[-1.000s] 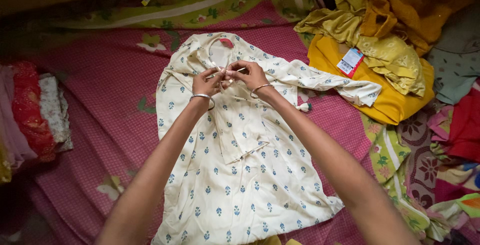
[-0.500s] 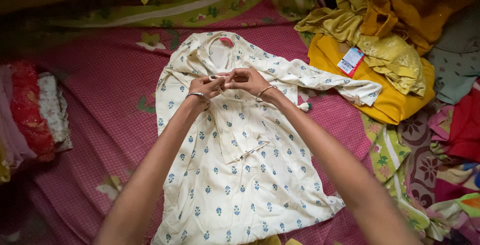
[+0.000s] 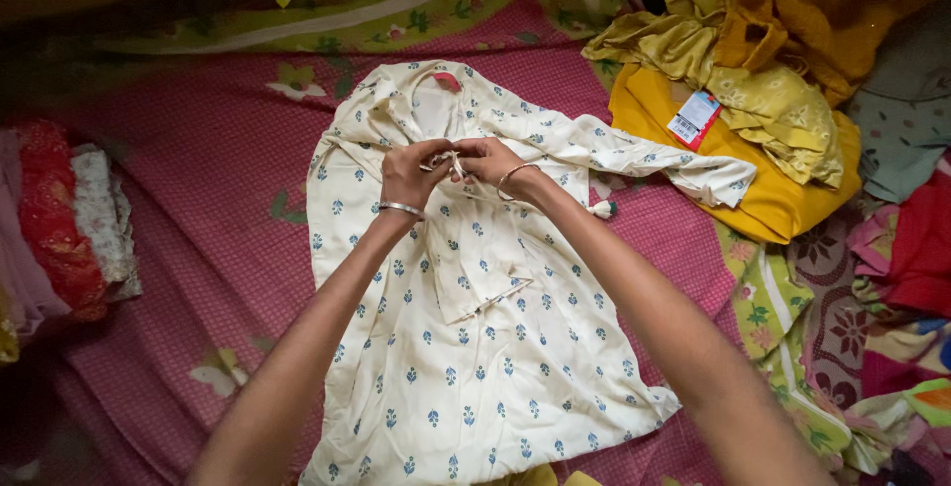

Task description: The person lays a white patterned top on a bed, smooths it, ties the drawstrings at the neckline, and then folds the garment in half. The person handles the top by hand throughout the process.

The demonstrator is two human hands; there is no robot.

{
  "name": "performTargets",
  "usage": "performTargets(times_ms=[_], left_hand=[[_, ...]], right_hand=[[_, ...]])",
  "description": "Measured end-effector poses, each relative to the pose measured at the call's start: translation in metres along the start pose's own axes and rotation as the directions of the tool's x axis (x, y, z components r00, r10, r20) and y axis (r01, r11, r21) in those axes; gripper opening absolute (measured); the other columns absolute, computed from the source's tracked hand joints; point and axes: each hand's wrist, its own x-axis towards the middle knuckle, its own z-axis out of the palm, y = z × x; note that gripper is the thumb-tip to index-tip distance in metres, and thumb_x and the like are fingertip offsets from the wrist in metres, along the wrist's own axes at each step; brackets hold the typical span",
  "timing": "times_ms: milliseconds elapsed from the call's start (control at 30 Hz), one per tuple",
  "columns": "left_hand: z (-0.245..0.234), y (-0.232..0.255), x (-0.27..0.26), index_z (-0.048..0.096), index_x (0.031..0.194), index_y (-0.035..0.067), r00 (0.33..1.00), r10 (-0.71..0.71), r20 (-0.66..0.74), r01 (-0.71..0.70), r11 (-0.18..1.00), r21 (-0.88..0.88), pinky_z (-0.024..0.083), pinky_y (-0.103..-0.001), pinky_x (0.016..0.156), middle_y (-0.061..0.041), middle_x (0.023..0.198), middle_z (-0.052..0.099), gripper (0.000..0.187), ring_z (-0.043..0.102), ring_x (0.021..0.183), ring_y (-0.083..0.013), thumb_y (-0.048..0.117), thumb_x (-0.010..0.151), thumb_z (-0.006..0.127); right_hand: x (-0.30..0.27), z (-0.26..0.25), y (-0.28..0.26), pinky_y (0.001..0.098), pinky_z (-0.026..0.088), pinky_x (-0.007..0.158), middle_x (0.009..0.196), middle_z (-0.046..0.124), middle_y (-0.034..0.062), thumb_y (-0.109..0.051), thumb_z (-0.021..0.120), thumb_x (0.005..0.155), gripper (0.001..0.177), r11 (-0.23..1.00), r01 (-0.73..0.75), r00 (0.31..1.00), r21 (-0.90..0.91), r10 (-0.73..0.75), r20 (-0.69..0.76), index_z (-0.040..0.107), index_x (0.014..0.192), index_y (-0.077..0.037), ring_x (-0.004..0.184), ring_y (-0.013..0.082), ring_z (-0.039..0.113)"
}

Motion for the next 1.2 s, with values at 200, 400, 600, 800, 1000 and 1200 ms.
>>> performTargets(times_ms=[200,400,600,800,1000,1200], left_hand=[[-0.003,0.014,-0.003,0.070,0.116,0.007,0.967,0.255,-0.007,-0.246,0.938,0.243,0.058,-0.041,0.069,-0.018,0.089,0.074,0.031,0.073,0.080,-0.0331,0.008,0.086,0.078],[-0.008,0.032,-0.003,0.059,0.111,0.004,0.973,0.228,0.030,-0.228,0.937,0.266,0.054,-0.046,0.062,-0.016,0.077,0.068,0.024,0.070,0.073,-0.0351,0.010,0.091,0.073],[-0.009,0.025,-0.001,0.060,0.102,0.007,0.961,0.270,0.062,-0.274,0.898,0.345,0.055,-0.042,0.064,-0.014,0.078,0.068,0.011,0.070,0.072,-0.0312,0.008,0.095,0.069],[-0.014,0.021,0.001,0.068,0.091,0.008,0.923,0.383,0.035,-0.374,0.874,0.310,0.055,-0.040,0.065,-0.011,0.083,0.070,0.004,0.070,0.077,-0.0293,0.010,0.088,0.071],[-0.013,-0.003,-0.003,0.069,0.084,0.005,0.918,0.376,0.131,-0.393,0.805,0.445,0.055,-0.041,0.068,-0.012,0.078,0.068,0.007,0.068,0.079,-0.0309,0.008,0.090,0.071],[-0.046,-0.040,-0.021,0.072,0.085,0.007,0.953,0.293,0.070,-0.280,0.775,0.566,0.056,-0.041,0.074,-0.011,0.080,0.069,0.007,0.069,0.079,-0.0279,0.003,0.089,0.067]], right_hand=[[-0.005,-0.006,-0.005,0.0198,0.043,0.061,0.088,0.073,0.0038,-0.012,0.067,0.099,0.027,0.999,0.011,0.996,-0.036,-0.014,-0.089,0.074,0.123,-0.001,0.070,0.0054,0.057],[-0.008,-0.008,-0.008,0.0216,0.047,0.063,0.090,0.075,0.0040,-0.015,0.070,0.098,0.026,0.997,-0.072,0.988,0.026,0.074,-0.134,0.076,0.120,-0.003,0.075,0.0079,0.063],[-0.016,-0.011,-0.022,0.0231,0.060,0.078,0.093,0.076,0.0003,-0.019,0.066,0.096,0.028,0.986,-0.169,0.979,0.004,0.169,-0.113,0.073,0.122,-0.009,0.082,0.0082,0.069],[-0.024,-0.015,-0.018,0.0253,0.045,0.063,0.084,0.071,0.0017,-0.015,0.072,0.098,0.023,0.981,-0.022,0.987,-0.193,-0.010,-0.161,0.080,0.116,-0.004,0.072,0.0095,0.053],[-0.022,-0.021,-0.009,0.0273,0.054,0.073,0.088,0.077,0.0022,-0.013,0.070,0.096,0.015,0.897,0.093,0.936,-0.433,-0.227,-0.270,0.079,0.106,-0.005,0.077,0.0088,0.067],[-0.043,-0.069,0.001,0.0417,0.054,0.080,0.089,0.074,0.0168,-0.008,0.069,0.091,0.010,0.511,-0.046,0.775,-0.858,-0.524,-0.354,0.079,0.090,-0.005,0.082,0.0293,0.068]])
